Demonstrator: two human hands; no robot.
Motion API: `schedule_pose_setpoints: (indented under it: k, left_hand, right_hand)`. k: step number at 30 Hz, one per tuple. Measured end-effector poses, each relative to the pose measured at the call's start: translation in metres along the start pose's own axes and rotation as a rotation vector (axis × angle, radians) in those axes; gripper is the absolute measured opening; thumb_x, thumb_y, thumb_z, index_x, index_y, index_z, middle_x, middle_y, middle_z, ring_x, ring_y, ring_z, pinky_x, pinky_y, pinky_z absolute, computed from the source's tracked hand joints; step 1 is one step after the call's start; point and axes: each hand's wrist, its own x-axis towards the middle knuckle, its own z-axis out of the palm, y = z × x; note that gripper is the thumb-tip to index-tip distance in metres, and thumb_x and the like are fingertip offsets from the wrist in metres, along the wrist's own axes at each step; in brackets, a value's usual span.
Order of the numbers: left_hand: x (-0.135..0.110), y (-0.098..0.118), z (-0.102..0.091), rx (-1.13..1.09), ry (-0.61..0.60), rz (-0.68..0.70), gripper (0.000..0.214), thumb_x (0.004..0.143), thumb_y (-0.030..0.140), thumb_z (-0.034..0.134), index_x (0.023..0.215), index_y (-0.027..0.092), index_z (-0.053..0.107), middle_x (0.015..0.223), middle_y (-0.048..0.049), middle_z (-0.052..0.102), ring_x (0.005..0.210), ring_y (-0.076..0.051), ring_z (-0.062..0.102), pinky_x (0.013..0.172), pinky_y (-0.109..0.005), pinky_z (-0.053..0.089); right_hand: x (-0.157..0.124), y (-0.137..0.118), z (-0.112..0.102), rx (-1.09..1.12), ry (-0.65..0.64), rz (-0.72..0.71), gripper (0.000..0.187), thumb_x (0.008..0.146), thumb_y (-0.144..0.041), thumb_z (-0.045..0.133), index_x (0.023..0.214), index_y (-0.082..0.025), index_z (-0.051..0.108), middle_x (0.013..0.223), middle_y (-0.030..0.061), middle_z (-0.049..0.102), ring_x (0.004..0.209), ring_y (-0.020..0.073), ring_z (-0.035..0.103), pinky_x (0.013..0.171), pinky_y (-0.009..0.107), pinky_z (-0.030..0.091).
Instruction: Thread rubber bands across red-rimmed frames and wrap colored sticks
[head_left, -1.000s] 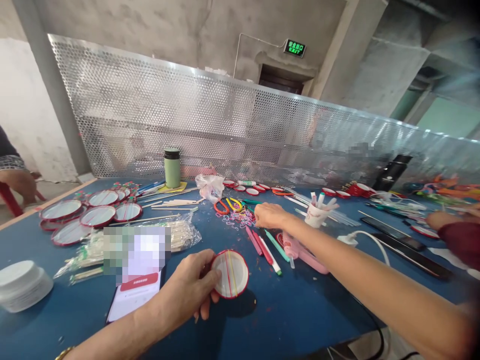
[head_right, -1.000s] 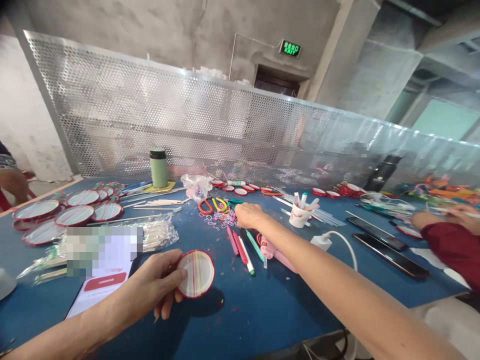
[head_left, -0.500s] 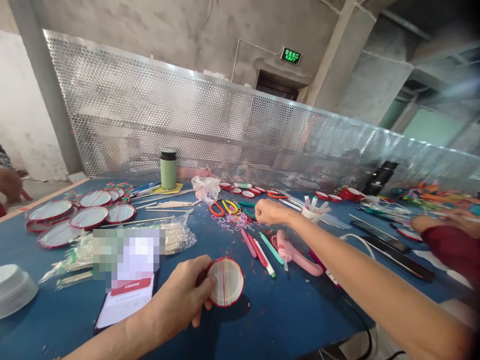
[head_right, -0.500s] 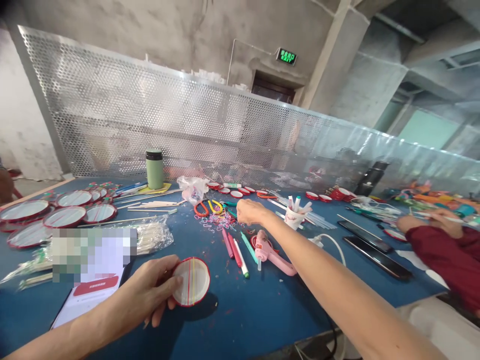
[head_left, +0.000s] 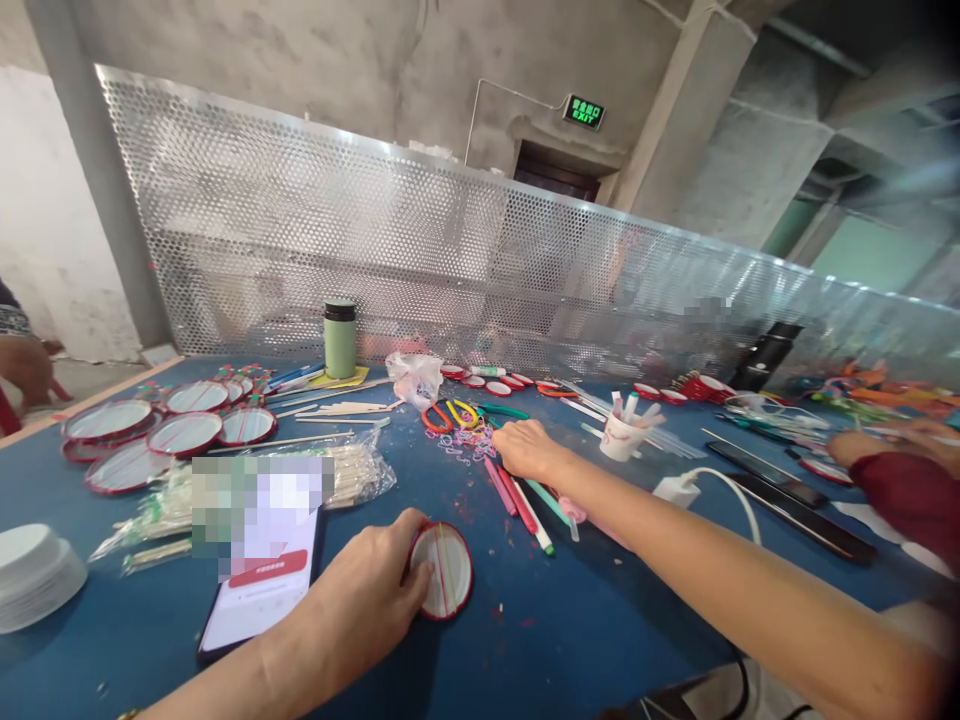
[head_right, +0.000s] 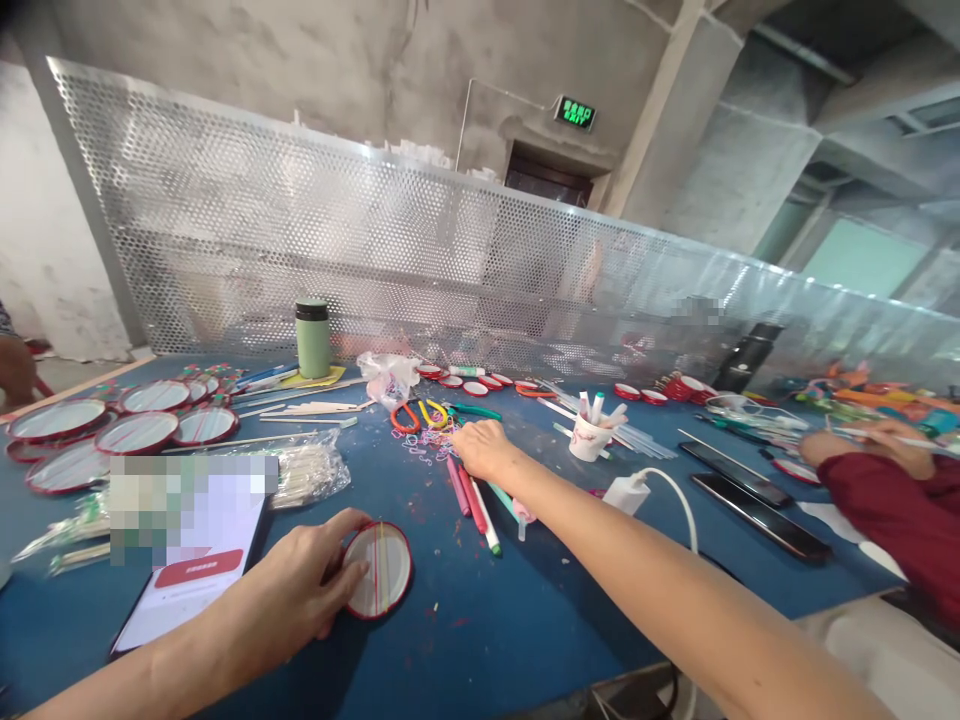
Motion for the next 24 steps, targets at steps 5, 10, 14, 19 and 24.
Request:
schedule_pose_setpoints:
  k: [5, 10, 14, 19, 24]
  left_hand:
    - [-0.002, 0.000, 0.000, 0.257, 0.003, 0.012, 0.026, 0.096, 0.022, 0.036, 0.112, 0.019, 0.056, 0.083, -0.0105, 0.072, 0.079, -0.026, 0.072, 0.064, -0.029, 0.047]
    - [-0.002, 0.000, -0.001, 0.349, -0.019, 0.015, 0.029, 0.098, 0.019, 0.035, 0.120, 0.019, 0.053, 0.087, -0.0112, 0.074, 0.083, -0.026, 0.074, 0.069, -0.030, 0.050]
    - [-0.002, 0.003, -0.001, 0.439, -0.041, 0.017, 0.033, 0.098, 0.018, 0.030, 0.121, 0.016, 0.054, 0.086, -0.0136, 0.075, 0.082, -0.031, 0.074, 0.066, -0.035, 0.052]
    - [-0.004, 0.005, 0.002, 0.558, 0.044, 0.007, 0.037, 0.100, 0.026, 0.031, 0.127, 0.014, 0.055, 0.078, -0.0144, 0.074, 0.070, -0.034, 0.073, 0.059, -0.037, 0.049]
    - [-0.003, 0.007, -0.006, -0.043, 0.165, 0.111, 0.030, 0.098, 0.039, 0.044, 0.101, 0.018, 0.065, 0.068, -0.0024, 0.067, 0.060, -0.016, 0.062, 0.054, -0.024, 0.040]
  right_hand:
    - [0.002, 0.029, -0.012, 0.169, 0.109, 0.078, 0.019, 0.075, -0.012, 0.058, 0.083, -0.015, 0.075, 0.087, 0.0129, 0.076, 0.086, 0.0264, 0.072, 0.066, 0.028, 0.045]
    - [-0.013, 0.042, -0.024, 0.407, 0.209, 0.047, 0.013, 0.075, -0.016, 0.058, 0.073, -0.018, 0.070, 0.073, 0.0036, 0.073, 0.068, 0.0168, 0.067, 0.057, 0.023, 0.041]
    - [-0.039, 0.024, -0.028, 0.636, 0.246, 0.017, 0.014, 0.080, -0.020, 0.053, 0.077, -0.017, 0.066, 0.066, -0.0001, 0.067, 0.053, 0.0106, 0.059, 0.050, 0.019, 0.043]
    - [-0.079, -0.034, -0.026, 1.242, 0.280, -0.073, 0.012, 0.081, -0.024, 0.057, 0.073, -0.017, 0.060, 0.061, -0.0024, 0.060, 0.043, 0.0072, 0.050, 0.042, 0.018, 0.039]
    - [-0.097, -0.088, -0.012, 1.448, 0.293, -0.221, 0.012, 0.088, -0.025, 0.056, 0.081, -0.018, 0.061, 0.062, -0.0050, 0.055, 0.046, 0.0060, 0.046, 0.045, 0.017, 0.036]
